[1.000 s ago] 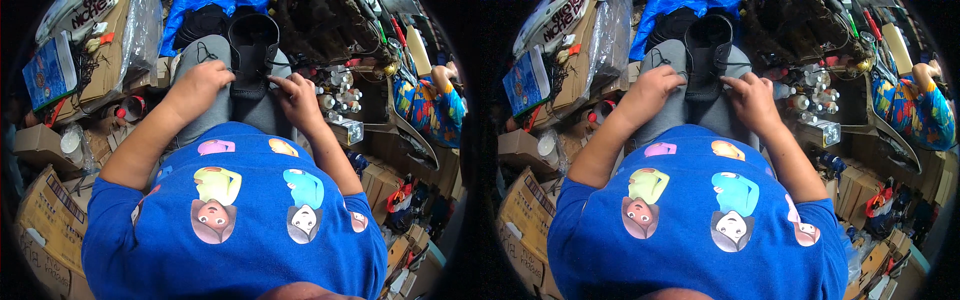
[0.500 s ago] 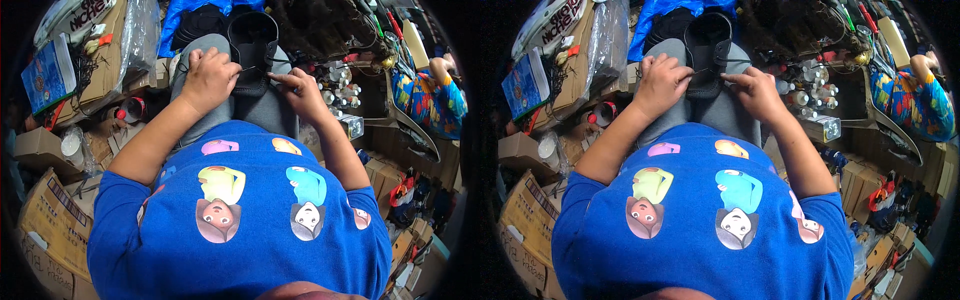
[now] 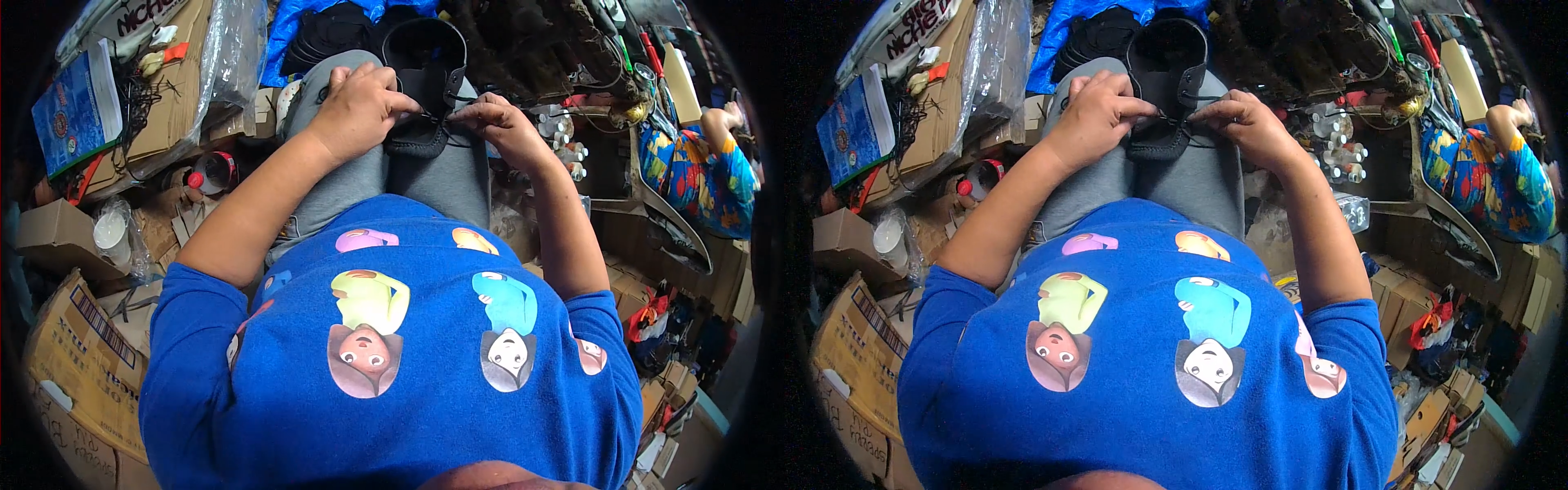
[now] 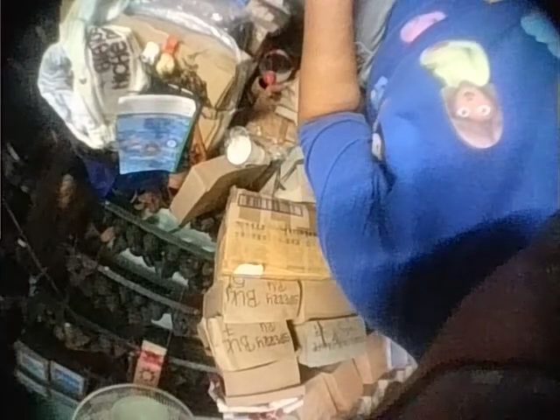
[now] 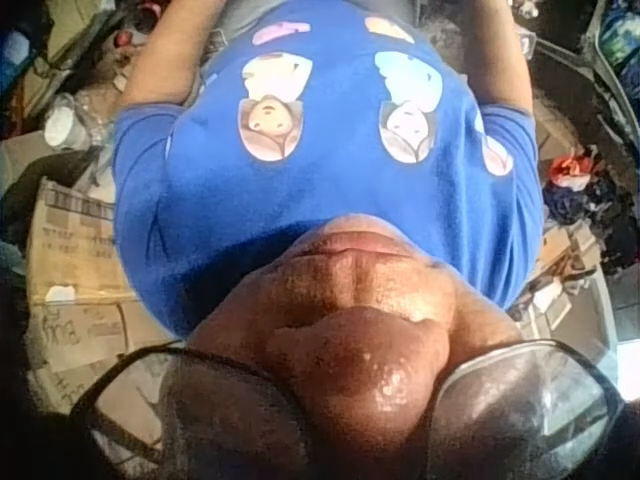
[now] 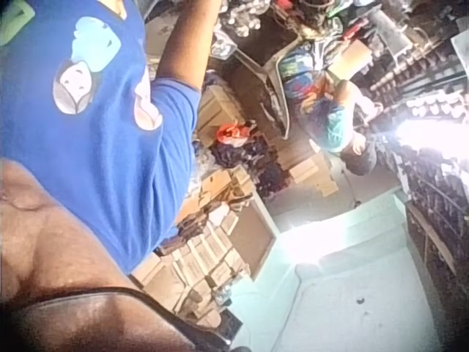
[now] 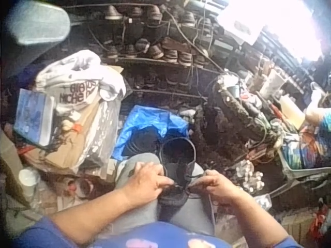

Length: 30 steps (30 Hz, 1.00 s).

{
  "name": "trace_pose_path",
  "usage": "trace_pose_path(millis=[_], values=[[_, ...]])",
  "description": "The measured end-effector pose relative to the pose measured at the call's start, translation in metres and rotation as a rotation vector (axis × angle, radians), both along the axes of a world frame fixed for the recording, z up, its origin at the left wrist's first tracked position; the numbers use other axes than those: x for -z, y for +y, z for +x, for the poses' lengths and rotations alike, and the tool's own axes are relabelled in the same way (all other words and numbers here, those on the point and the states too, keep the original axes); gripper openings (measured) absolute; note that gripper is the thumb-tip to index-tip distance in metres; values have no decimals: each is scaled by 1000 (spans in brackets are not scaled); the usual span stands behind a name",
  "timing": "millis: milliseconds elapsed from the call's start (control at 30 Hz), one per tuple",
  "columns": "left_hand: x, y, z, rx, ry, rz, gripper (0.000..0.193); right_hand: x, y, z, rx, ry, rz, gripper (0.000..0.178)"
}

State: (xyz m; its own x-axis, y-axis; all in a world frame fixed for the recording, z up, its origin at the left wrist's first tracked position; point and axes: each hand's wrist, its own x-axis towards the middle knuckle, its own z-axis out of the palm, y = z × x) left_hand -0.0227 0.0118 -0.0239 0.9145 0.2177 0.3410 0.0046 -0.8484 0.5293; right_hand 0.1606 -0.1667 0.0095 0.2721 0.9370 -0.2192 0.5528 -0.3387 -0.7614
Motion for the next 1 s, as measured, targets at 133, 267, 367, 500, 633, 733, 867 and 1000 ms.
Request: trace_pose_path(millis=[133, 267, 367, 500, 633, 733, 867, 1000], values=[[-1, 3, 0, 14, 52, -16, 23, 2, 1, 0, -10, 31, 2, 38], [-1, 4, 0, 18, 97, -16, 22, 4, 2, -3, -6, 84, -6, 38], [1, 2, 3, 31, 81, -24, 21, 7, 1, -1, 17, 141, -22, 40], [-1, 4, 14, 96, 89, -50, 20, 8, -1, 5, 12, 171, -33, 41], [0, 9, 26, 178, 151, -33, 18, 13, 0, 4, 3, 120, -28, 37], [0, 8, 16, 181, 173, -79, 17, 15, -7, -3, -17, -52, 25, 32], [-5, 2, 12, 90, 199, -131, 17, 15, -9, -18, 141, 233, 73, 28], [-10, -11, 13, 22, 183, -146, 16, 15, -7, -20, 206, 326, 92, 26]])
